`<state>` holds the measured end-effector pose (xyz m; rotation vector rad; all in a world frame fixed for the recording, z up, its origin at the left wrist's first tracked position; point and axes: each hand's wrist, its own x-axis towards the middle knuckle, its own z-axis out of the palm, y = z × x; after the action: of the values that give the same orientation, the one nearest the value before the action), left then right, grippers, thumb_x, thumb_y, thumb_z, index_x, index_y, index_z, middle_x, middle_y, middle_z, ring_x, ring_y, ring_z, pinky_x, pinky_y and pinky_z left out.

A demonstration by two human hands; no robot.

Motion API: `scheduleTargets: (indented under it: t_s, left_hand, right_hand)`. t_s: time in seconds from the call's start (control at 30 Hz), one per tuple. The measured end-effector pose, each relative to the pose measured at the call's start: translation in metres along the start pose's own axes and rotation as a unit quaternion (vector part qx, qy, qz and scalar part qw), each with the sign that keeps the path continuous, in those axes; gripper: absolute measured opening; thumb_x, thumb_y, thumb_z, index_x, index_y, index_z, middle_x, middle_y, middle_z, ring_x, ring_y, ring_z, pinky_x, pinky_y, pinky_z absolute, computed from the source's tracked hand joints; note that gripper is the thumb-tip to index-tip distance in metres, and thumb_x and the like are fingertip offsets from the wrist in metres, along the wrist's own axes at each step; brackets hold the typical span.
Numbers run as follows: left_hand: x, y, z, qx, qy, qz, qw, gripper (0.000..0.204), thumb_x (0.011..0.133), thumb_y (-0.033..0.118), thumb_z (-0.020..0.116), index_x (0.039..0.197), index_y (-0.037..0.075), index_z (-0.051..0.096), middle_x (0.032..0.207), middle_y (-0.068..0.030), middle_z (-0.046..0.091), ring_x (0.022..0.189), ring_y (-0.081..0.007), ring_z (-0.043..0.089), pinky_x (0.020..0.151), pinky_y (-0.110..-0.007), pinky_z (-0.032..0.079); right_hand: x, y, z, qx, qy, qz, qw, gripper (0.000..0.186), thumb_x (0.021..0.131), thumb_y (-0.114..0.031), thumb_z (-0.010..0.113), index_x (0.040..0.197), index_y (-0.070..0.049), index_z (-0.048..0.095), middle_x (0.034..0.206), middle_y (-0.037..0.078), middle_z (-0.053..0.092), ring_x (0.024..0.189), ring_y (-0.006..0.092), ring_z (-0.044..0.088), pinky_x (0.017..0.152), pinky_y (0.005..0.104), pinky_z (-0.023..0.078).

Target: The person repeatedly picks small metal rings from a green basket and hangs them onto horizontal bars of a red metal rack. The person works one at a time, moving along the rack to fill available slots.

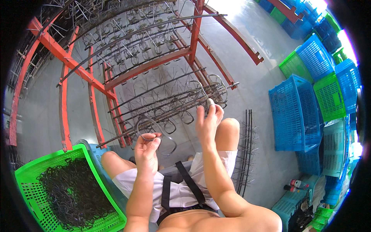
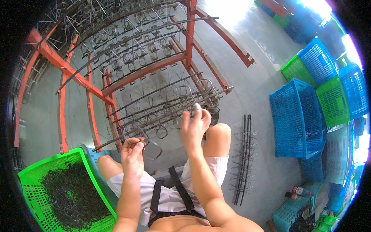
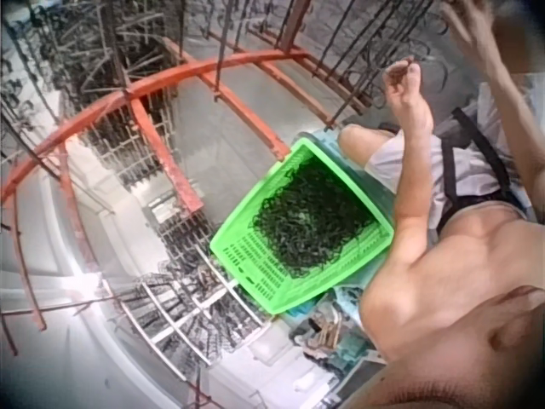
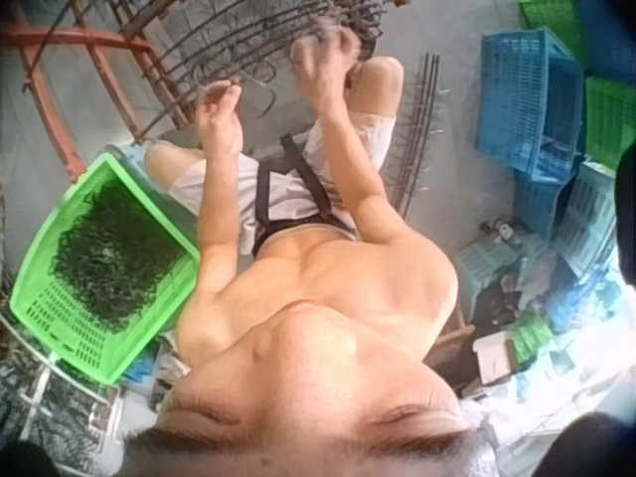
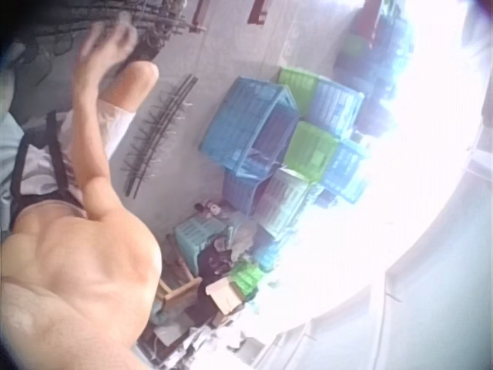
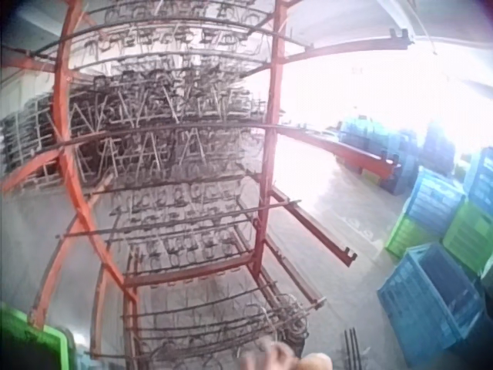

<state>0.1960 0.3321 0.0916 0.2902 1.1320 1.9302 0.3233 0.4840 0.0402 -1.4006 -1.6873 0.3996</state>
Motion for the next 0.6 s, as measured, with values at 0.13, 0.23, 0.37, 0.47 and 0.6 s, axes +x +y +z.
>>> scheduleTargets:
  t_s: [0.13,0.23,0.37,0.47,0.6]
  left_hand:
    - [0.009,-0.012,0.014,0.014,-0.010,0.024,1.000,0.019,0.084,-0.001,0.063,0.101,0.006,0.058,0.104,-0.0086,0.063,0.096,-0.0151,0.058,0.086,-0.026,0.045]
    - [0.010,-0.011,-0.002,0.073,-0.018,0.039,0.996,0.022,0.087,0.006,0.061,0.109,0.005,0.059,0.112,-0.0068,0.061,0.101,-0.0133,0.055,0.083,-0.026,0.044]
    - [-0.006,0.040,-0.113,0.300,0.160,0.200,0.919,0.024,0.089,0.014,0.059,0.111,0.005,0.057,0.112,-0.0051,0.059,0.097,-0.0114,0.053,0.080,-0.025,0.042]
    - [-0.022,0.089,-0.233,0.411,0.379,0.216,0.800,0.023,0.091,0.016,0.057,0.109,0.000,0.056,0.101,-0.0068,0.058,0.092,-0.0154,0.054,0.084,-0.029,0.044]
    - [-0.049,0.098,-0.355,0.664,0.545,-0.119,0.497,0.047,0.091,0.032,0.056,0.130,0.010,0.043,0.138,-0.0184,0.035,0.125,-0.0407,0.035,0.097,-0.055,0.035]
  right_hand:
    - [-0.047,-0.047,-0.024,0.387,-0.307,-0.010,0.869,0.033,0.091,-0.013,0.056,0.122,0.000,0.053,0.086,0.008,0.054,0.078,0.0174,0.051,0.071,0.0294,0.043]
    - [-0.047,-0.053,-0.005,0.468,-0.241,0.192,0.828,0.025,0.097,-0.008,0.047,0.120,0.000,0.055,0.061,-0.003,0.049,0.046,0.0027,0.041,0.041,0.0183,0.032]
    - [-0.020,-0.035,0.042,0.466,-0.075,0.276,0.837,0.024,0.095,-0.015,0.055,0.114,-0.001,0.060,0.061,-0.005,0.045,0.046,0.0026,0.042,0.040,0.0196,0.033]
    - [-0.009,-0.028,0.067,0.493,-0.046,0.315,0.810,0.023,0.096,-0.017,0.053,0.112,-0.001,0.060,0.058,-0.004,0.044,0.044,0.0034,0.040,0.039,0.0200,0.032]
    - [-0.005,-0.023,0.074,0.531,-0.049,0.352,0.769,0.021,0.097,-0.018,0.051,0.107,-0.003,0.061,0.056,-0.004,0.042,0.041,0.0041,0.035,0.037,0.0216,0.027]
